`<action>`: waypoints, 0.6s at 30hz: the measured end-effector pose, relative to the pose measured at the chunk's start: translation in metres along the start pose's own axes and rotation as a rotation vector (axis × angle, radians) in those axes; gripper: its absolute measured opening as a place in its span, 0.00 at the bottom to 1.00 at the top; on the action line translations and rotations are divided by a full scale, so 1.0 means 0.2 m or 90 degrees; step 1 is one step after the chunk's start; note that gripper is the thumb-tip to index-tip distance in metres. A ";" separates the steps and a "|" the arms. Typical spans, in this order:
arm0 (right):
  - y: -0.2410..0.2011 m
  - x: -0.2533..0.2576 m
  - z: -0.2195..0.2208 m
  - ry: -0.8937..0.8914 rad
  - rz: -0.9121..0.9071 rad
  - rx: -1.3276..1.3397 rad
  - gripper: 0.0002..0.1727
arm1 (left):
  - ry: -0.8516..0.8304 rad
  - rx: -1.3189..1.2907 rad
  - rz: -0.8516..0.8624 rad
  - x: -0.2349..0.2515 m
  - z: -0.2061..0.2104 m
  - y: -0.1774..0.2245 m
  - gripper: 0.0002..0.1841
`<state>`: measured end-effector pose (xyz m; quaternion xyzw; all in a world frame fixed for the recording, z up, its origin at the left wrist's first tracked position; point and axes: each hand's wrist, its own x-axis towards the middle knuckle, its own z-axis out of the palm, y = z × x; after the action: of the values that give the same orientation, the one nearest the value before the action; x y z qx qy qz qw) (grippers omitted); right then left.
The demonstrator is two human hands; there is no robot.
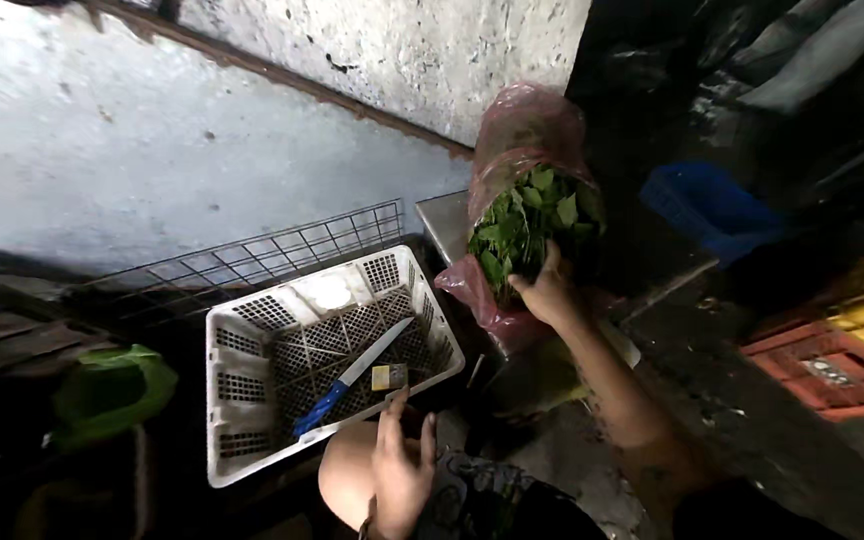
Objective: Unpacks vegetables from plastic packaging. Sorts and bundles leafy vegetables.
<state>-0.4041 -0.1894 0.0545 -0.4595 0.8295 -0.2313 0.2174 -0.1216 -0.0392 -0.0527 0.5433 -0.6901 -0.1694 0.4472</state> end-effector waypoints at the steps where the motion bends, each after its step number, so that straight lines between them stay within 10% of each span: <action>1: 0.04 -0.01 0.00 -0.005 0.012 0.006 0.57 | 0.010 -0.012 -0.001 0.00 -0.01 0.00 0.30; 10: -0.07 0.05 0.04 -0.067 0.116 0.161 0.66 | 0.035 -0.077 0.043 -0.05 -0.05 -0.01 0.25; 15: -0.19 0.01 -0.14 -0.095 0.178 0.594 0.42 | 0.070 -0.119 0.035 -0.06 -0.06 -0.04 0.21; 18: -0.25 0.02 -0.12 -0.107 0.225 0.616 0.45 | 0.073 -0.139 0.038 -0.06 -0.06 -0.05 0.18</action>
<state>-0.3871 -0.2120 0.1030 -0.1763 0.6723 -0.5104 0.5063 -0.1065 -0.0277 -0.0586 0.4795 -0.6565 -0.1989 0.5473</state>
